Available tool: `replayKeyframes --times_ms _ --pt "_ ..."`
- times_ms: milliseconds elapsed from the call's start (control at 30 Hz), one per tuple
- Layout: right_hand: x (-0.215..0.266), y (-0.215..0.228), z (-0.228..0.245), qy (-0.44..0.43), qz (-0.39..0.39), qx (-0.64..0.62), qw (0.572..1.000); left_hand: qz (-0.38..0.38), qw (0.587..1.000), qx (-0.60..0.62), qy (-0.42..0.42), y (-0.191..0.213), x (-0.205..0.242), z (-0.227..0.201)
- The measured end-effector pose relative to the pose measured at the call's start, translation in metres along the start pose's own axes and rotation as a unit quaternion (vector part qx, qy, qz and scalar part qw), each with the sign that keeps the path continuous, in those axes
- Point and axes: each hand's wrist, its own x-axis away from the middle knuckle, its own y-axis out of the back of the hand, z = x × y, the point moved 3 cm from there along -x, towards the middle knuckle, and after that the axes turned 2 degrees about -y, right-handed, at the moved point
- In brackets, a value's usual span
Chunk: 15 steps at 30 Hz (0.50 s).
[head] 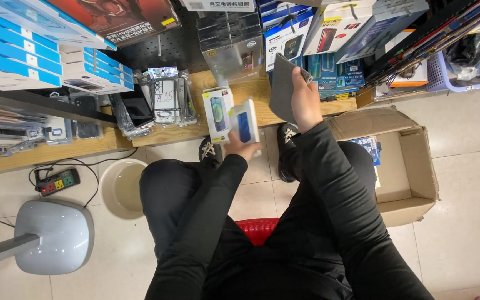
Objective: Cleaning various phone accessory packages by wiping them with a cloth.
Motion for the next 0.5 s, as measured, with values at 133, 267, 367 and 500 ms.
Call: replayKeyframes --times_ms 133,267,367,500 --pt "-0.010 0.012 -0.011 -0.002 -0.029 0.087 0.996 0.098 0.990 0.077 -0.071 0.012 0.054 -0.046" --pt "0.013 0.008 0.008 0.046 0.088 -0.125 0.987 0.206 0.921 0.237 -0.231 0.053 0.094 -0.098" --pt "0.011 0.002 0.013 0.079 0.241 -0.272 0.928 0.223 0.883 0.263 -0.320 0.079 0.092 -0.115" --pt "0.039 -0.009 0.027 0.037 0.368 -0.269 0.889 0.178 0.873 0.175 -0.418 0.101 0.085 -0.111"
